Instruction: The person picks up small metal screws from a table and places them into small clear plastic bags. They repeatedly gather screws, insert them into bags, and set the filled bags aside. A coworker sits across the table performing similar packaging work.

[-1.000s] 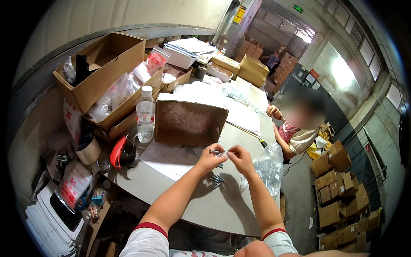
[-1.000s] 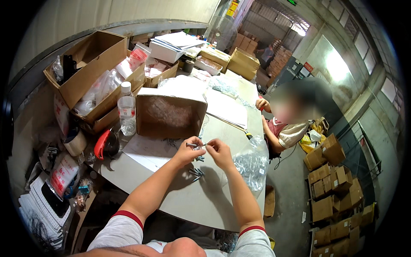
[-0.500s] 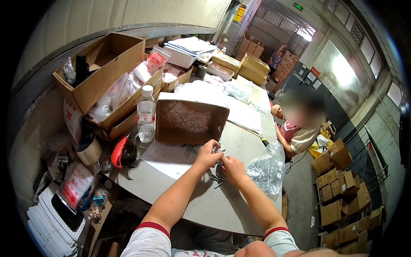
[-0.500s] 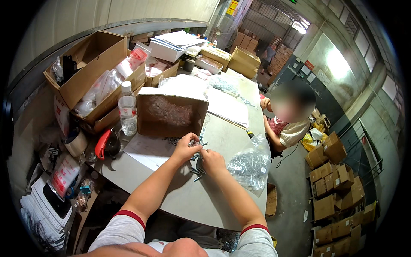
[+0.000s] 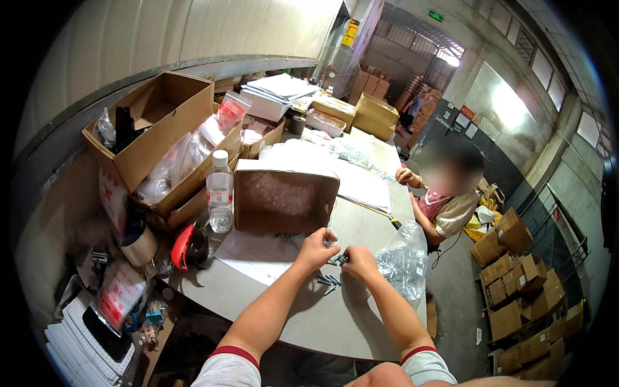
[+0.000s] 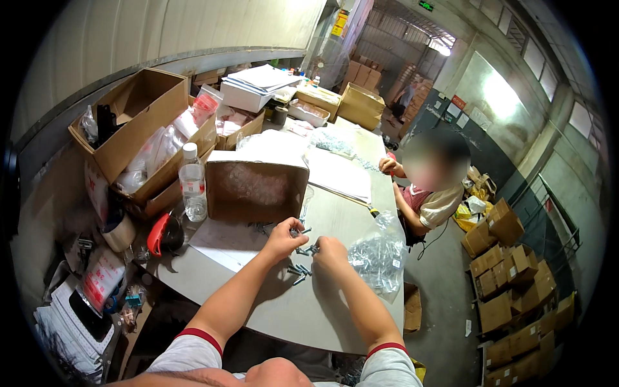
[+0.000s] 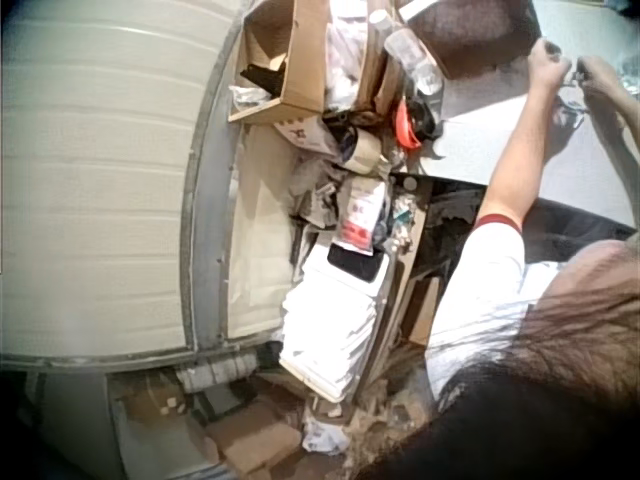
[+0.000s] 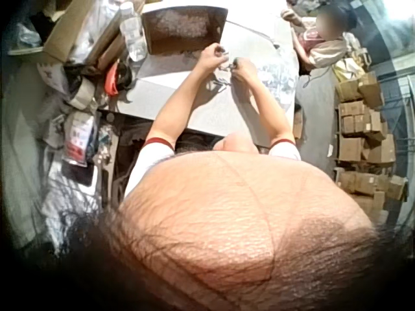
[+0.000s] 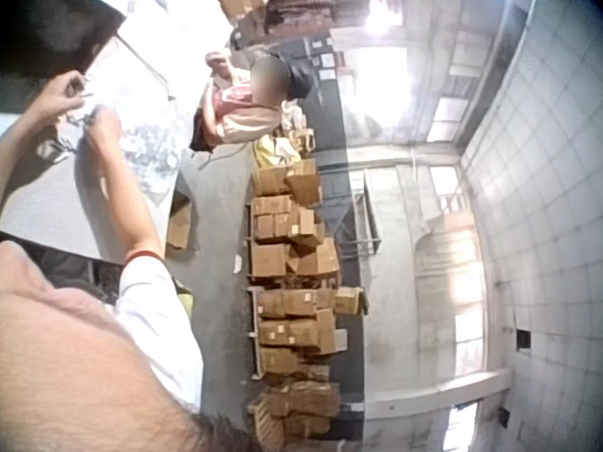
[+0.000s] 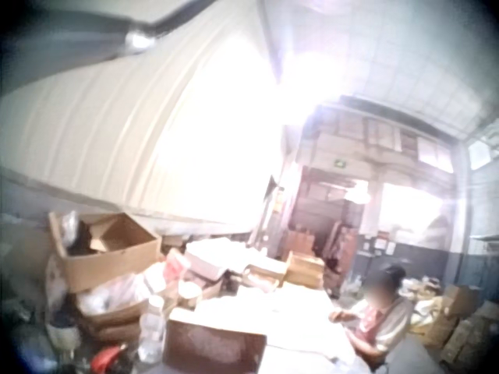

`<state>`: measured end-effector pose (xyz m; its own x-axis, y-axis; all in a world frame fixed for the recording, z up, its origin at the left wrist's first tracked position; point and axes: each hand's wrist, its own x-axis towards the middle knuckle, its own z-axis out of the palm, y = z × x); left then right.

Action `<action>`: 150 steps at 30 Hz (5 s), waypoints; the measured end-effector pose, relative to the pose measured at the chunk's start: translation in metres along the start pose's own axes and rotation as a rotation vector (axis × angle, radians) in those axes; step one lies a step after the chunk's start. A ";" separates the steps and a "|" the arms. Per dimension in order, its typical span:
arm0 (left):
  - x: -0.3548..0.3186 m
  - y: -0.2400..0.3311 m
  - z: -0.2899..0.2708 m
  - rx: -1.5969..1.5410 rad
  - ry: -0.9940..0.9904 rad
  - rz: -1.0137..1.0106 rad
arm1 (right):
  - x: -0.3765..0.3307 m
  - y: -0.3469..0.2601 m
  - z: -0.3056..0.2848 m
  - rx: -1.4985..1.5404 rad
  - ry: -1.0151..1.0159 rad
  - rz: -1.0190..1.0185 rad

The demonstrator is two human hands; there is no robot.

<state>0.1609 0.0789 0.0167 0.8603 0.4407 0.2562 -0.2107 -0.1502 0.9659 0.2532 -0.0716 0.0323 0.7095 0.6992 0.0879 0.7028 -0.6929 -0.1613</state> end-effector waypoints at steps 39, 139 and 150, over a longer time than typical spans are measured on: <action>-0.056 0.022 0.061 -0.207 -0.510 0.140 | -0.137 0.089 -0.013 0.069 0.490 0.217; -0.052 0.013 0.057 -0.138 -0.712 -0.044 | -0.154 0.036 -0.030 0.916 0.237 0.061; -0.062 0.013 0.063 -0.111 -0.681 0.071 | -0.160 0.021 -0.040 0.789 0.230 0.014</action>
<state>0.1335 -0.0061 0.0114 0.9347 -0.2260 0.2743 -0.2925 -0.0509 0.9549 0.1567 -0.2053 0.0543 0.7713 0.5782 0.2661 0.5113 -0.3138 -0.8000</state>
